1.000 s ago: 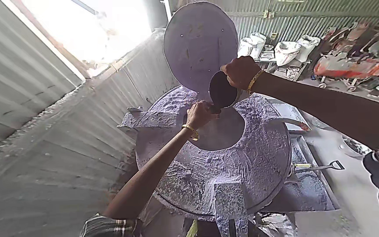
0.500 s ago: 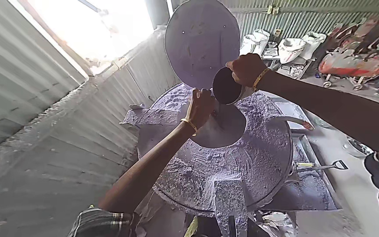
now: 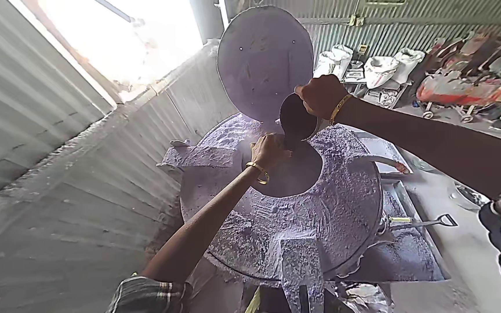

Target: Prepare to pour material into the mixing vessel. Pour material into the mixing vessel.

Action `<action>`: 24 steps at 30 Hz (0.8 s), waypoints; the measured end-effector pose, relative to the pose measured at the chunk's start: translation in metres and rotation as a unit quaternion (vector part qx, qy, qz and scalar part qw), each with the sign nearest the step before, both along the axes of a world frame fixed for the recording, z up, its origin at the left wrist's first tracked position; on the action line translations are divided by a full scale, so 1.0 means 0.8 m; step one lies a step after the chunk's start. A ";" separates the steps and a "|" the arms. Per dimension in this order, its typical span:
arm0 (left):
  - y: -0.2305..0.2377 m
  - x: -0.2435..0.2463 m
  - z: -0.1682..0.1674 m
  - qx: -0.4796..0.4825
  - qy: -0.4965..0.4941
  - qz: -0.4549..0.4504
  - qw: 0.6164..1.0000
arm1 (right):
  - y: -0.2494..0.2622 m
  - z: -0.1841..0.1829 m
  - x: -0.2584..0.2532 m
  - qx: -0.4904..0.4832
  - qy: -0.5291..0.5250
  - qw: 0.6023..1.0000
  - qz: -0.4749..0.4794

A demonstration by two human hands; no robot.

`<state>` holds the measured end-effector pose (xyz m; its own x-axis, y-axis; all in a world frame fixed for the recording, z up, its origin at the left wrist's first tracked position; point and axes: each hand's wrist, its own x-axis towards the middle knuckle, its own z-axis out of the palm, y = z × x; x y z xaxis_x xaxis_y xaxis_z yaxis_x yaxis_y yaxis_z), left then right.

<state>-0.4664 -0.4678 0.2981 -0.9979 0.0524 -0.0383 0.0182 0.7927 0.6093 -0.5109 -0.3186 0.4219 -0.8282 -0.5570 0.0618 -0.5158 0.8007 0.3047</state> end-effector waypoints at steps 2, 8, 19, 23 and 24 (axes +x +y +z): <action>-0.002 0.000 -0.004 0.005 0.007 0.006 1.000 | 0.000 0.002 0.001 -0.004 0.005 1.000 0.004; -0.001 0.009 -0.004 0.028 0.029 0.017 0.999 | -0.002 0.011 0.002 -0.004 0.019 1.000 -0.001; -0.008 0.008 -0.001 0.009 0.055 0.020 0.998 | 0.006 0.020 0.000 -0.047 0.014 0.999 -0.011; -0.006 0.015 -0.007 -0.190 0.184 -0.046 0.963 | 0.030 0.019 -0.022 -0.129 -0.008 0.991 -0.031; -0.005 0.014 -0.005 -0.231 0.194 -0.072 0.951 | 0.036 0.018 -0.027 -0.152 -0.013 0.988 -0.032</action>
<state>-0.4554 -0.4715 0.2942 -0.9253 0.2570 0.2790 0.2994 0.9464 0.1212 -0.5322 -0.2897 0.4364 -0.8647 -0.4623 0.1964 -0.4656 0.8844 0.0324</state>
